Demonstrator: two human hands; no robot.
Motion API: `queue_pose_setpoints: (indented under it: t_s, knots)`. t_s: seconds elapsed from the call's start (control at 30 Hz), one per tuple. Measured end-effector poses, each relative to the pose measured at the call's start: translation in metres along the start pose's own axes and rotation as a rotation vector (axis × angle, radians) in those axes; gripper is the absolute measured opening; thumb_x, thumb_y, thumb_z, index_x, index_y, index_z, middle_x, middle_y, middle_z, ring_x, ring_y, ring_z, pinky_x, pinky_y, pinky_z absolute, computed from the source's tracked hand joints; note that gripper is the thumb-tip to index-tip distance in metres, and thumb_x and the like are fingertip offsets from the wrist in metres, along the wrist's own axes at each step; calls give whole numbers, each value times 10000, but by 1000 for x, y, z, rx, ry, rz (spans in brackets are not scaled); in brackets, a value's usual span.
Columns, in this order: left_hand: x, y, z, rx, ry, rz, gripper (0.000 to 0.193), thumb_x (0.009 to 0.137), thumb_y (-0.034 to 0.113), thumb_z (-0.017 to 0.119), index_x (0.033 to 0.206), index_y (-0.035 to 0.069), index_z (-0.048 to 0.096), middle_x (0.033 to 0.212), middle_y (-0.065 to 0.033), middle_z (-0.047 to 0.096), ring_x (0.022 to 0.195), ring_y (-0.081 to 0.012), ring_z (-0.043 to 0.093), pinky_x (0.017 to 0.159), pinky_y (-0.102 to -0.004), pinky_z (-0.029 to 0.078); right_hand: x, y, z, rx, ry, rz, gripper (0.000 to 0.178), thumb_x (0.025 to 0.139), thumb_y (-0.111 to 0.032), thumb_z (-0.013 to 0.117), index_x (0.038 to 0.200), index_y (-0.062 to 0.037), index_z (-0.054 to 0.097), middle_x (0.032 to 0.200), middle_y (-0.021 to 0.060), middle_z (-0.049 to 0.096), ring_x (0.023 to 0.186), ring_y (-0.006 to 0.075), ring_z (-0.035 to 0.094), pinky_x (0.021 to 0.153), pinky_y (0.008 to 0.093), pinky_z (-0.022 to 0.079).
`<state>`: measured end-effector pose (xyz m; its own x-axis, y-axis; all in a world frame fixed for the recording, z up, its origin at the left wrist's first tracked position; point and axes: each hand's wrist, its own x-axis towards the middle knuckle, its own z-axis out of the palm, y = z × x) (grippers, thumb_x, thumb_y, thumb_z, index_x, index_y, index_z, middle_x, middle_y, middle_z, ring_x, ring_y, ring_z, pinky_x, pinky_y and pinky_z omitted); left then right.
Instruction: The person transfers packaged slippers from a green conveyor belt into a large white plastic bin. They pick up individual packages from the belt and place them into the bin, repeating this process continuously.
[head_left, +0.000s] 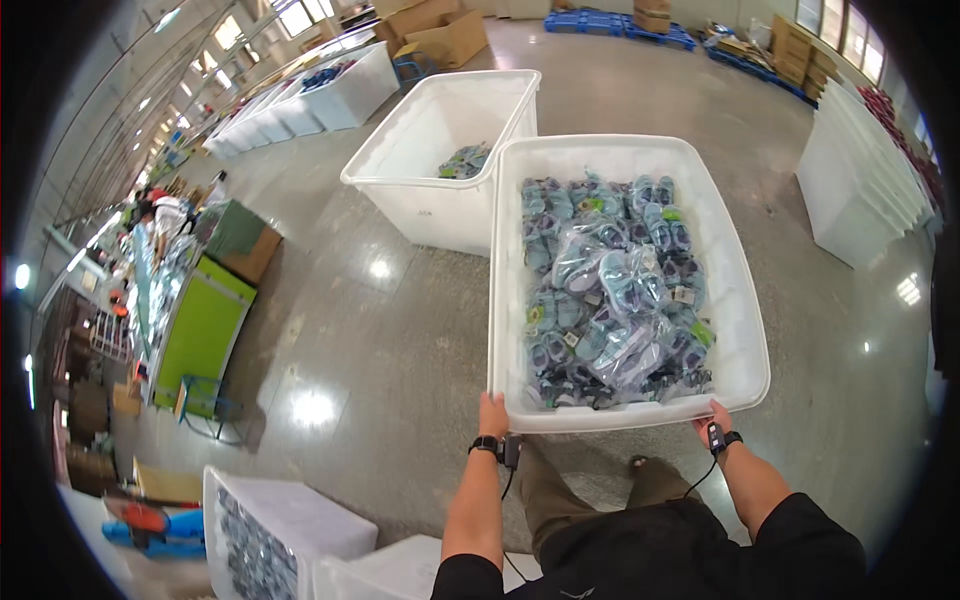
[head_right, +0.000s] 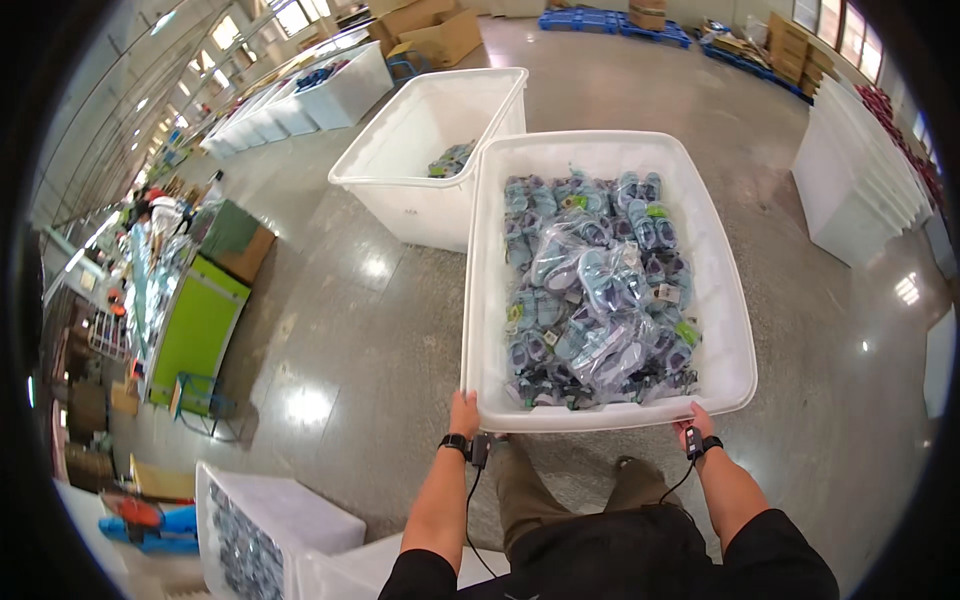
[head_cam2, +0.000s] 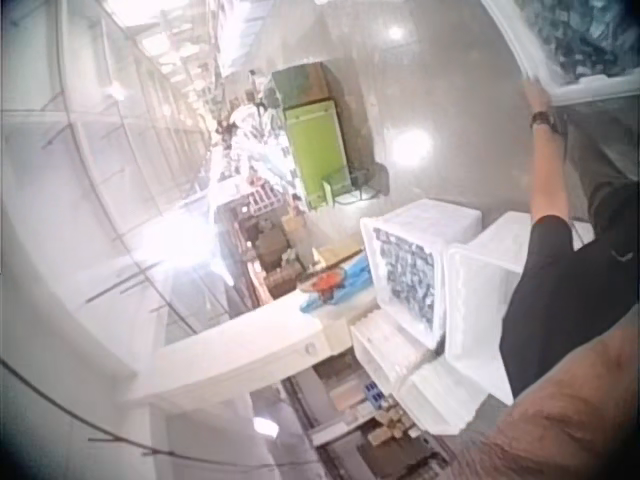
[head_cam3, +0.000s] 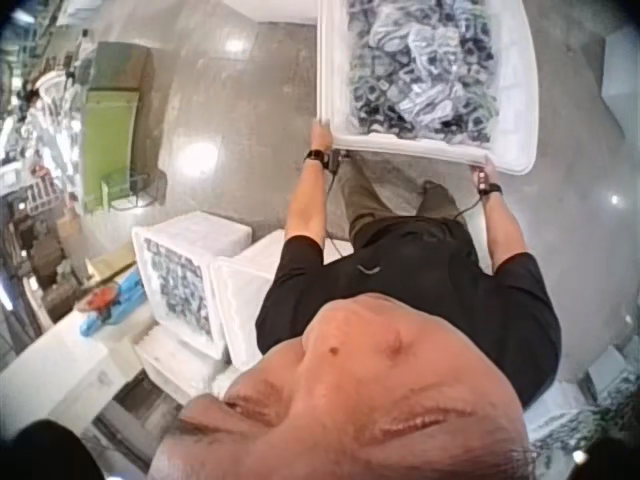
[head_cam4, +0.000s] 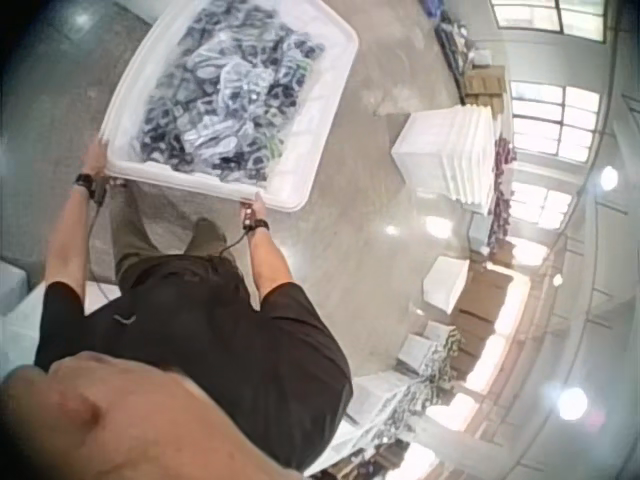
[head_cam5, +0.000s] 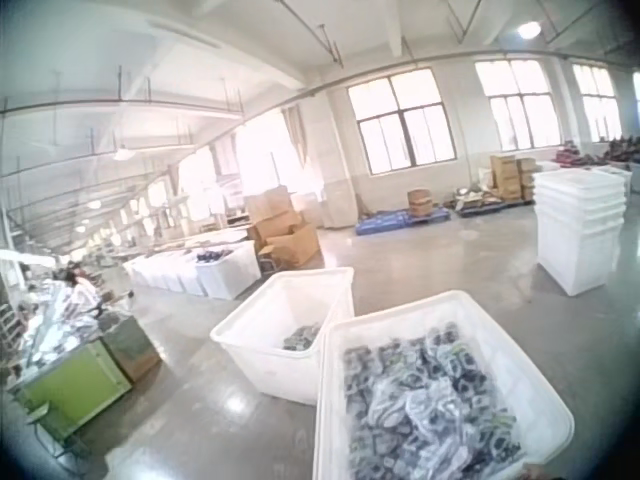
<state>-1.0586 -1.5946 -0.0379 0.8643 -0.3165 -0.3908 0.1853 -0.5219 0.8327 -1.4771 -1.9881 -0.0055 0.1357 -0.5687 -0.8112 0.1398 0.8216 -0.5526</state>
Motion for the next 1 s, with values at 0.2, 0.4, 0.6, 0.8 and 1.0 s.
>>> queue_pose_setpoints:
  t_s: [0.2,0.4,0.6,0.8,1.0]
  knots:
    - [-160,-7,56,-12,161,-218,502,1022,305,531,1334,-81,453,1246,-346,601,1188,-493,579,996,-500,453,72,-85,-42,-136,-27,16,394,982,-325,604,1253,-46,542,1147,133,647,983,302,661,777,486,586]
    - [-299,4,185,-128,219,-300,524,1020,332,537,1328,-84,458,1187,-335,622,1138,-480,604,985,-484,460,160,-210,-96,-592,-100,75,511,943,-436,607,1292,-64,572,1128,147,667,915,278,668,694,463,580]
    - [-365,-6,275,-313,304,-356,468,1034,307,526,1275,-94,503,1156,-288,638,1075,-421,631,937,-464,479,189,-263,-58,-884,-150,22,474,918,-429,623,1185,-37,606,920,139,662,644,266,619,520,414,534]
    - [-443,14,325,-564,350,-502,427,996,198,578,1305,-91,520,1256,-239,635,1134,-338,627,973,-420,478,153,-282,-48,-1023,-90,31,467,911,-430,633,1129,-17,614,852,121,637,625,239,603,555,409,553]
    - [-477,16,413,-756,495,-663,464,961,144,639,1328,-109,509,1301,-229,623,1169,-310,614,1021,-393,465,126,-314,-6,-973,-159,214,661,995,-419,554,1493,-19,387,1471,208,514,1299,352,552,1076,518,476]
